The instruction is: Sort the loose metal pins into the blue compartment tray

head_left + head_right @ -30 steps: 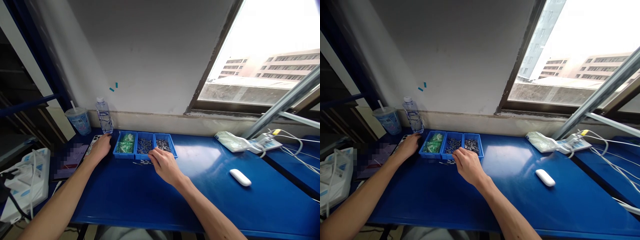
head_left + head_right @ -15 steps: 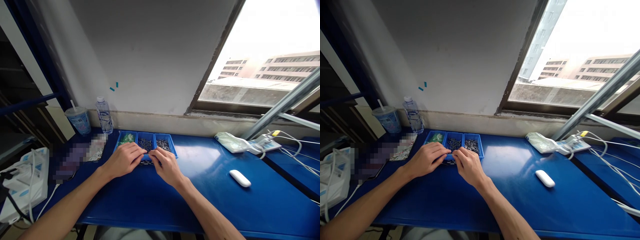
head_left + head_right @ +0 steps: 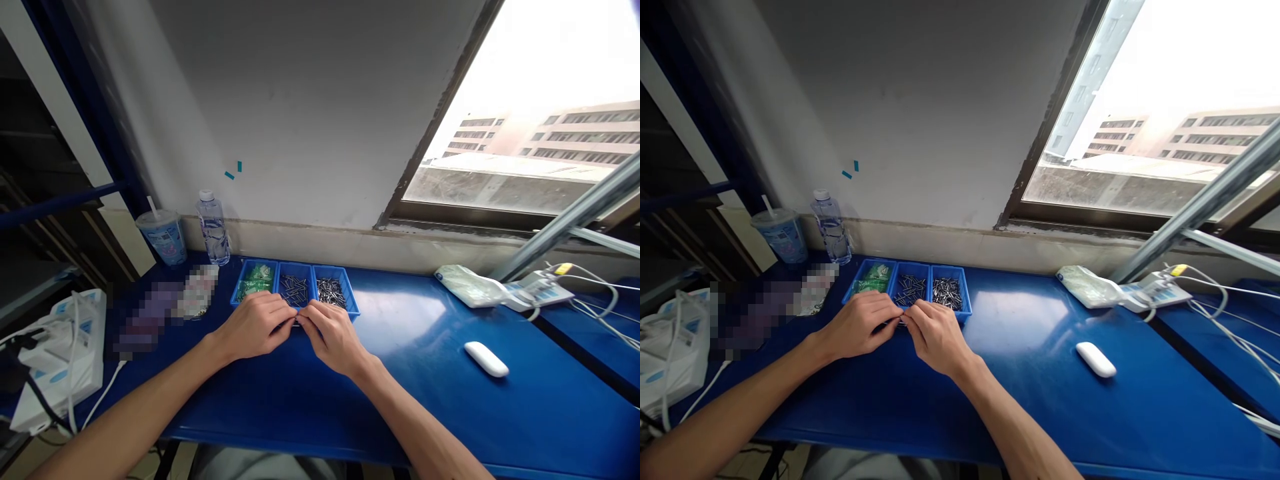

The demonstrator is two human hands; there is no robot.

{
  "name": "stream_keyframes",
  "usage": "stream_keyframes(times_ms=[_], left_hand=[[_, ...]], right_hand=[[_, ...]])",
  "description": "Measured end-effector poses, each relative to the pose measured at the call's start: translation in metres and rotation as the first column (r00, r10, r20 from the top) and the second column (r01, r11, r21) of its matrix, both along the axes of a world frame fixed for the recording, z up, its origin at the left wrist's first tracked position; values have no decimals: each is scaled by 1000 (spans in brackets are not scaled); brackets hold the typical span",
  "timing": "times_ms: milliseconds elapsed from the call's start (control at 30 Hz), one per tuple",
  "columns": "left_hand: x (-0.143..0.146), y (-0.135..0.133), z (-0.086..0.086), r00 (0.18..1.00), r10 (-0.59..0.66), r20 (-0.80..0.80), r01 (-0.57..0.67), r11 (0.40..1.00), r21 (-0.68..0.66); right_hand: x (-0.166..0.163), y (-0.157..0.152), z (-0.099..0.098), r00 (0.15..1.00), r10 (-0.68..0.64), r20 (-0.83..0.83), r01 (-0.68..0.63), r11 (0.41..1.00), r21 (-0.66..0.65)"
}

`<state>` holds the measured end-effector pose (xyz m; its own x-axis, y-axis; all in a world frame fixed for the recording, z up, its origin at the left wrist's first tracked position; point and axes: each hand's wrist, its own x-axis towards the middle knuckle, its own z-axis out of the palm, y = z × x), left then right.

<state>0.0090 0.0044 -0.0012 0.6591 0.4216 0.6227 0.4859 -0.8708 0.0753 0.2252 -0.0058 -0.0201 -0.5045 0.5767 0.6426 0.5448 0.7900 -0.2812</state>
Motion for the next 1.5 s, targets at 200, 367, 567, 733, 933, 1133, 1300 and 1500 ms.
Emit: stream_keyframes(times_ms=[200,367,567,733,933,1133,1300,1500], left_hand=[[1,1,-1,999,37,17,-36,999,-15],[0,2,-3,999,36,29,-35,998,-52],[1,1,-3,999,22,29,-20,998,-59],[-1,2,-3,999,29,18,-27,996,-86],[-1,3,-4,999,33,19,-31,996,-87],[-2,4,-3,999,33,-6,-34,995,-98],[-2,4,-3,999,39,-10,-40,995,-89],[-4,8,-4,999,46,2,-45,994,-98]], right_hand=[[0,1,-1,1000,-10,-1,10,1000,-1],[1,1,-1,1000,0,3,0,1000,-5],[1,3,-2,1000,12,-6,-12,1000,15],[0,2,-2,999,22,-37,-21,999,43],[2,5,-4,999,16,-34,-14,999,49],[3,6,-4,1000,17,-26,-16,999,27],[4,7,-5,1000,25,-13,-24,999,32],[8,11,-3,999,-11,-32,13,999,51]])
